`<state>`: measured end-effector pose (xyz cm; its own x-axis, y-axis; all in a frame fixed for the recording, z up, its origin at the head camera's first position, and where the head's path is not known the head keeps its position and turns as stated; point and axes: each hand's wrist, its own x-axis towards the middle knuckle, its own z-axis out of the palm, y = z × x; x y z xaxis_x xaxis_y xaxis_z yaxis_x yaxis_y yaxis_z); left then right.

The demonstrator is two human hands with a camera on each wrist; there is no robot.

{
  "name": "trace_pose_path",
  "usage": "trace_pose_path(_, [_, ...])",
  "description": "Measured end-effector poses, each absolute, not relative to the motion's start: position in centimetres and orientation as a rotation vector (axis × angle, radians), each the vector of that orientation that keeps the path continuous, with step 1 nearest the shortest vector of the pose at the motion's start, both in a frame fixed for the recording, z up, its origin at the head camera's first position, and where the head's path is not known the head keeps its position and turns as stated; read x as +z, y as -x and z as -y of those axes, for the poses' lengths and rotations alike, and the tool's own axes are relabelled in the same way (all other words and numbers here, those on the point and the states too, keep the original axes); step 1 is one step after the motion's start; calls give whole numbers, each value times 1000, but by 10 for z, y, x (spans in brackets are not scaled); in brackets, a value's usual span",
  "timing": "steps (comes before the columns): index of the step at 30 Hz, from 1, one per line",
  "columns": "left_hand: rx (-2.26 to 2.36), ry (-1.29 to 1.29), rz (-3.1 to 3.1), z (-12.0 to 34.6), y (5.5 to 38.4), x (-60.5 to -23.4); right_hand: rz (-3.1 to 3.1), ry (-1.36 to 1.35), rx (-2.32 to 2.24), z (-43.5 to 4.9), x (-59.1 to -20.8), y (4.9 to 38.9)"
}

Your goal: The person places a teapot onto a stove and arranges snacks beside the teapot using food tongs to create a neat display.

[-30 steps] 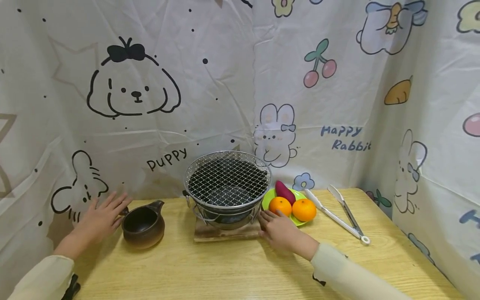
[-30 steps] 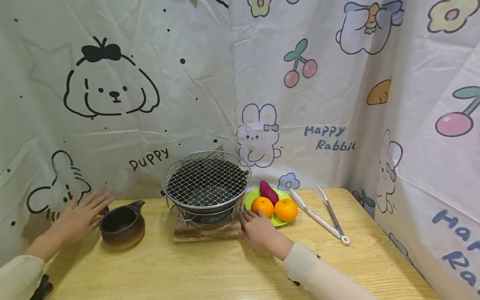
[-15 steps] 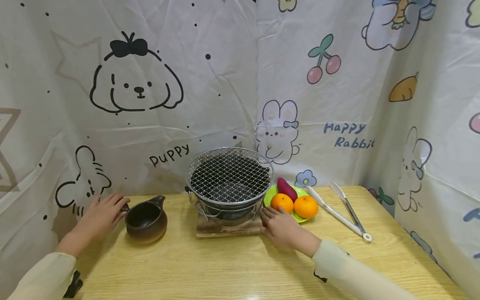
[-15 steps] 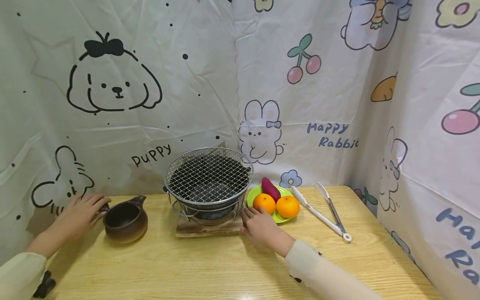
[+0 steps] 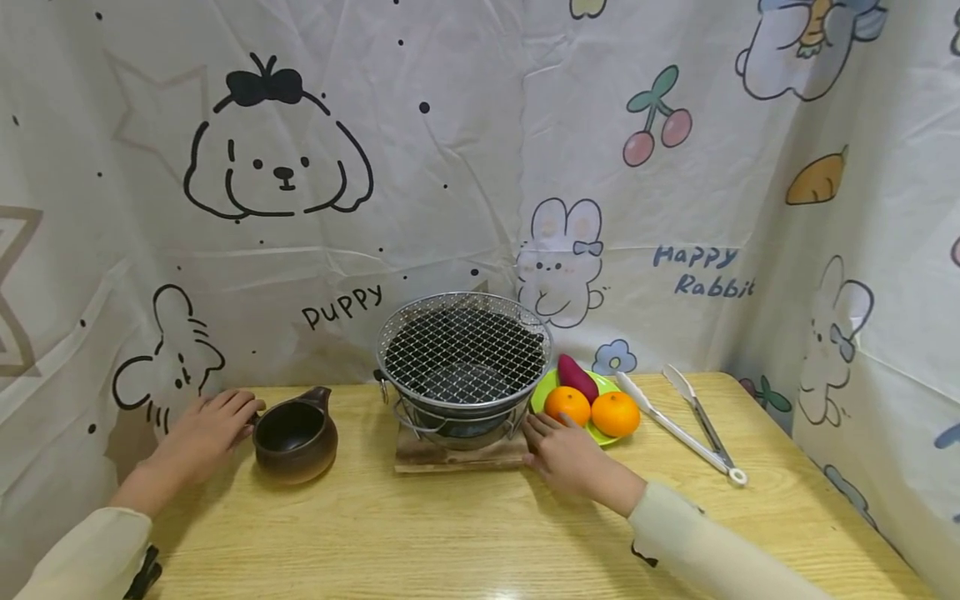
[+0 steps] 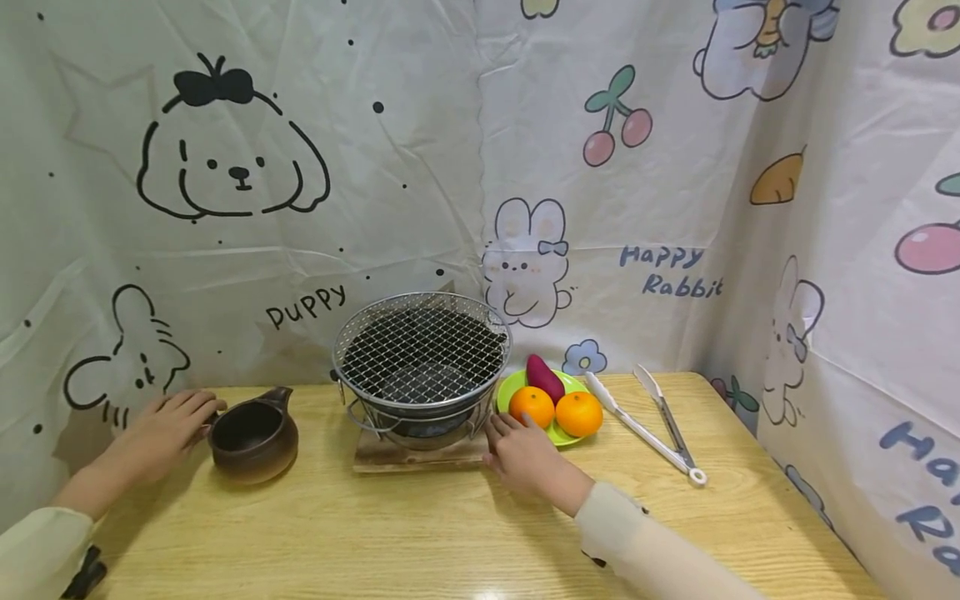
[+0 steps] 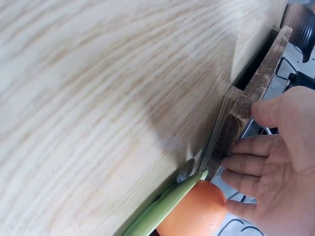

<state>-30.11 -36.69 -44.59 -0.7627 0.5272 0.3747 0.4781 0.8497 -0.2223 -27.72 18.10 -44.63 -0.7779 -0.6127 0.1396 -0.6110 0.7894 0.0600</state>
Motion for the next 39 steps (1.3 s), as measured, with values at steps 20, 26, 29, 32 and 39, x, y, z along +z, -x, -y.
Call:
trace_pose_path(20, [181,837,2434,369,297,-442,2793,-980,-47,-183,-446,275])
trace_pose_path(26, [205,824,2482,368,293,-439,2766,-993,-63,-182,-445,276])
trace_pose_path(29, [195,819,2532,367,292,-441,2767,-995,-68,-182,-446,277])
trace_pose_path(32, [178,813,2560,366,291,-443,2764,-1000,-71,-182,-447,277])
trace_pose_path(39, [136,818,2508,368,289,-451,2779,-1002,-63,-183,-450,278])
